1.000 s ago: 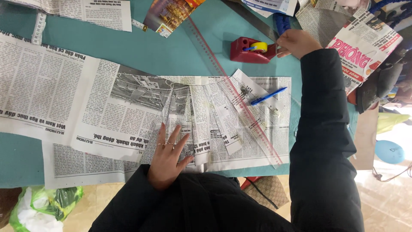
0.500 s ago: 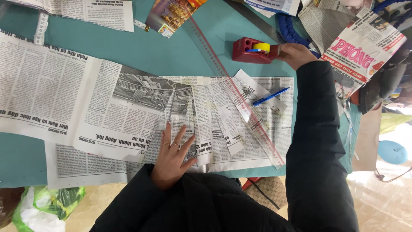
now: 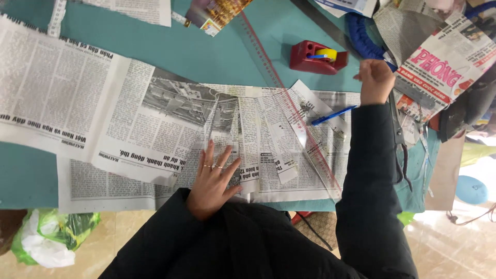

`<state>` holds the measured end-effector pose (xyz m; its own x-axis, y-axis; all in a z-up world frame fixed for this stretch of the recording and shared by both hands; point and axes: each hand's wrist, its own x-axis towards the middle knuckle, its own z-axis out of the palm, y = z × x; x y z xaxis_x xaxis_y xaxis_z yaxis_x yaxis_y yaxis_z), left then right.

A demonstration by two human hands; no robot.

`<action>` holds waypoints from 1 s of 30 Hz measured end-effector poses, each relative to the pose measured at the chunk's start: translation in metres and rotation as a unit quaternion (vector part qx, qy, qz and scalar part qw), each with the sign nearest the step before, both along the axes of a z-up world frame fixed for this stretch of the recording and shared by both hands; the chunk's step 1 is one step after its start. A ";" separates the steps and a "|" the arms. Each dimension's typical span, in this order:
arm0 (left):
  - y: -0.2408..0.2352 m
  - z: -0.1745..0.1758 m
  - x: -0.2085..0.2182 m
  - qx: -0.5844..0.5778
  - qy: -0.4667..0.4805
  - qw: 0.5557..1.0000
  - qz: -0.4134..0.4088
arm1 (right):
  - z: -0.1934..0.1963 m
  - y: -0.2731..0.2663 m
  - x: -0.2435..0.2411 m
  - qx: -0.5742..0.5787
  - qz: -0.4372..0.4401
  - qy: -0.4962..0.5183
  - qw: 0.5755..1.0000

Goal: The person uses a ruler and a blue pen to draw straight lines on a large sheet of newspaper spread across a table. They repeatedly reposition the ruler to mark different sections of the paper. After marking, the person folds the newspaper along the drawn lines.

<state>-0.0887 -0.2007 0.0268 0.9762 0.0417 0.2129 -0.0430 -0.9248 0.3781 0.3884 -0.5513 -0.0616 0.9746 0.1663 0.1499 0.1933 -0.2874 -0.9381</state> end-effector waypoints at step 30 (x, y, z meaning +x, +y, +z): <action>-0.008 -0.028 -0.010 0.108 0.011 0.986 0.123 | 0.103 0.357 -0.244 -0.343 0.684 -0.081 0.639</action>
<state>-0.0990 -0.2086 -0.0011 0.9468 0.2334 0.2216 0.1985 -0.9655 0.1686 0.1447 -0.1942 0.0409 -0.1711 0.9263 -0.3357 0.7824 -0.0794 -0.6177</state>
